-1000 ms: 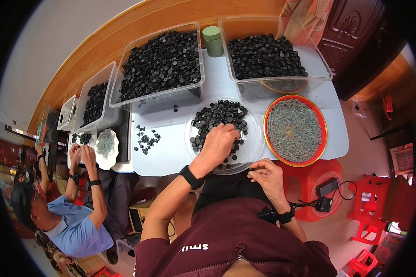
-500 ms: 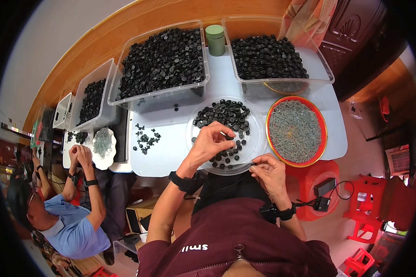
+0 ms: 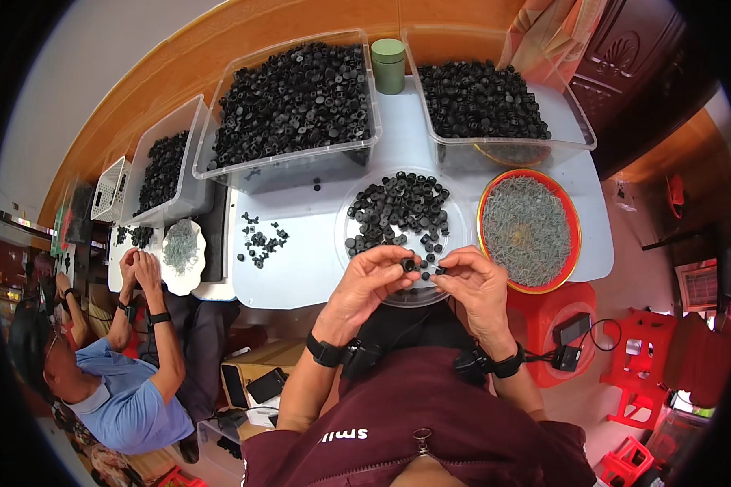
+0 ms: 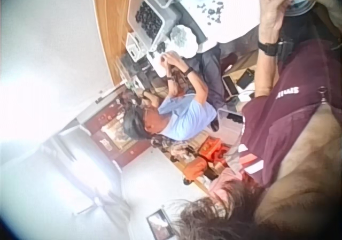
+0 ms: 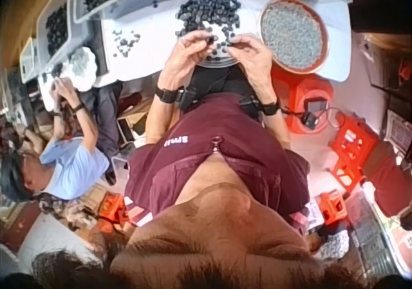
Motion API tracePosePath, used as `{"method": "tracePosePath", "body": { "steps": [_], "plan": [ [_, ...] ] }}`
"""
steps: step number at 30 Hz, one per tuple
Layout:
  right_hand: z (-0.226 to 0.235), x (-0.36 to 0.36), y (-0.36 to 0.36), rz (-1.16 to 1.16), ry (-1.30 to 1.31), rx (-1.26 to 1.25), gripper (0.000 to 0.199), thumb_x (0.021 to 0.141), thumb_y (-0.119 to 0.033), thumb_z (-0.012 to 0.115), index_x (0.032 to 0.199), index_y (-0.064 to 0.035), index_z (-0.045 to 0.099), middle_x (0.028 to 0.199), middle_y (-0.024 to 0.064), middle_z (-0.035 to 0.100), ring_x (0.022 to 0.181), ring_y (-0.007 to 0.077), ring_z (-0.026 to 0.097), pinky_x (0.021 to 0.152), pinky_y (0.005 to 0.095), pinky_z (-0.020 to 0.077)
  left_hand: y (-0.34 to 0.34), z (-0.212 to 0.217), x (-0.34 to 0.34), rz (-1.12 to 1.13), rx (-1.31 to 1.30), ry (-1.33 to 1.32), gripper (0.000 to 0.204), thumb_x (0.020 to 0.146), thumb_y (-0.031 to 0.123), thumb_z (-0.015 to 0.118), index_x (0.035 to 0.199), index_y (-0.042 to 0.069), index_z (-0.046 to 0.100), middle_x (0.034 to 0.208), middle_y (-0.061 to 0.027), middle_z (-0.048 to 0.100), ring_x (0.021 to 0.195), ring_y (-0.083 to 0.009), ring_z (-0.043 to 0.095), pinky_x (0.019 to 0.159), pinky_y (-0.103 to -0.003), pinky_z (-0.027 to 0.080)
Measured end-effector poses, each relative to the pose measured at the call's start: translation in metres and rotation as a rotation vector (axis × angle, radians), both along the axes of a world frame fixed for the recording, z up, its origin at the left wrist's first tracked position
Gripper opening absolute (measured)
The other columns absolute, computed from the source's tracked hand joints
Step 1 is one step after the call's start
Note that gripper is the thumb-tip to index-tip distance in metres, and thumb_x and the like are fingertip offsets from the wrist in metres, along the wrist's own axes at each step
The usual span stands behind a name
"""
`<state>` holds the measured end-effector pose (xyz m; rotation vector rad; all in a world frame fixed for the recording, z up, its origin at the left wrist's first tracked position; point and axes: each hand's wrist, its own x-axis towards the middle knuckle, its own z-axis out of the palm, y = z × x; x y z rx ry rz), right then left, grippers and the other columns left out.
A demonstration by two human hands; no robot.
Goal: Sorting small black plastic components and inspecting them manually.
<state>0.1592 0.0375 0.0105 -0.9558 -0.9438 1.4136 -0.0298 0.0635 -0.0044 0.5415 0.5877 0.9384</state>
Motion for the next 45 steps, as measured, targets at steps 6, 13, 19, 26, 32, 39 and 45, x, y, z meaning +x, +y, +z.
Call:
{"method": "tracePosePath", "body": {
  "steps": [6, 13, 19, 26, 32, 39, 45],
  "plan": [
    [0.020, -0.017, -0.004, 0.064, -0.198, 0.146, 0.019, 0.076, 0.009, 0.063, 0.095, 0.0057, 0.061, 0.100, 0.0088, 0.053, 0.086, 0.0121, 0.058, 0.073, 0.0215, 0.0499, -0.020, -0.009, -0.007, -0.016, -0.062, -0.150, 0.026, 0.088, 0.007, 0.057, 0.112, -0.001, 0.056, 0.100, -0.0119, 0.064, 0.089, -0.0180, 0.065, 0.077, -0.025, 0.055],
    [0.026, -0.028, -0.009, -0.013, -0.588, 0.326, 0.020, 0.074, 0.006, 0.065, 0.093, 0.0006, 0.065, 0.086, 0.0066, 0.060, 0.071, 0.0128, 0.060, 0.062, 0.0230, 0.0488, -0.024, -0.010, -0.010, 0.022, -0.079, -0.133, 0.025, 0.087, 0.006, 0.058, 0.111, -0.002, 0.057, 0.096, -0.0107, 0.065, 0.086, -0.0167, 0.065, 0.078, -0.026, 0.056],
    [0.027, -0.031, -0.010, -0.037, -0.655, 0.377, 0.019, 0.073, 0.007, 0.065, 0.091, 0.0014, 0.064, 0.084, 0.0076, 0.059, 0.069, 0.0153, 0.060, 0.059, 0.0251, 0.0492, -0.026, -0.010, -0.010, 0.042, -0.068, -0.049, 0.024, 0.086, 0.006, 0.058, 0.110, -0.002, 0.058, 0.094, -0.0091, 0.065, 0.084, -0.0153, 0.065, 0.078, -0.026, 0.055],
    [0.023, -0.033, -0.009, -0.043, -0.710, 0.404, 0.018, 0.072, 0.007, 0.065, 0.090, 0.0020, 0.064, 0.082, 0.0081, 0.058, 0.068, 0.0162, 0.060, 0.058, 0.0255, 0.0491, -0.025, -0.008, -0.009, 0.048, -0.045, 0.012, 0.025, 0.086, 0.007, 0.059, 0.110, 0.000, 0.059, 0.094, -0.0078, 0.065, 0.083, -0.0136, 0.065, 0.078, -0.025, 0.055],
    [0.023, -0.033, -0.009, -0.041, -0.708, 0.402, 0.018, 0.073, 0.006, 0.066, 0.090, 0.0022, 0.064, 0.082, 0.0083, 0.058, 0.067, 0.0164, 0.061, 0.058, 0.0253, 0.0494, -0.025, -0.007, -0.008, 0.048, -0.040, 0.021, 0.025, 0.086, 0.007, 0.060, 0.110, -0.001, 0.059, 0.094, -0.0082, 0.065, 0.083, -0.0135, 0.064, 0.078, -0.025, 0.054],
    [0.021, -0.033, -0.009, -0.035, -0.715, 0.402, 0.018, 0.072, 0.006, 0.066, 0.090, 0.0021, 0.064, 0.082, 0.0084, 0.058, 0.068, 0.0163, 0.061, 0.057, 0.0253, 0.0494, -0.025, -0.010, -0.008, 0.053, -0.045, 0.019, 0.025, 0.086, 0.008, 0.060, 0.109, -0.001, 0.059, 0.095, -0.0087, 0.065, 0.083, -0.0139, 0.065, 0.078, -0.025, 0.054],
    [0.023, -0.033, -0.009, -0.039, -0.716, 0.396, 0.019, 0.071, 0.007, 0.066, 0.090, 0.0016, 0.064, 0.080, 0.0086, 0.058, 0.067, 0.0160, 0.060, 0.056, 0.0250, 0.0485, -0.026, -0.004, -0.006, 0.052, -0.015, 0.093, 0.023, 0.085, 0.004, 0.059, 0.108, -0.002, 0.059, 0.096, -0.0104, 0.064, 0.085, -0.0148, 0.064, 0.078, -0.026, 0.054]
  ]
}}
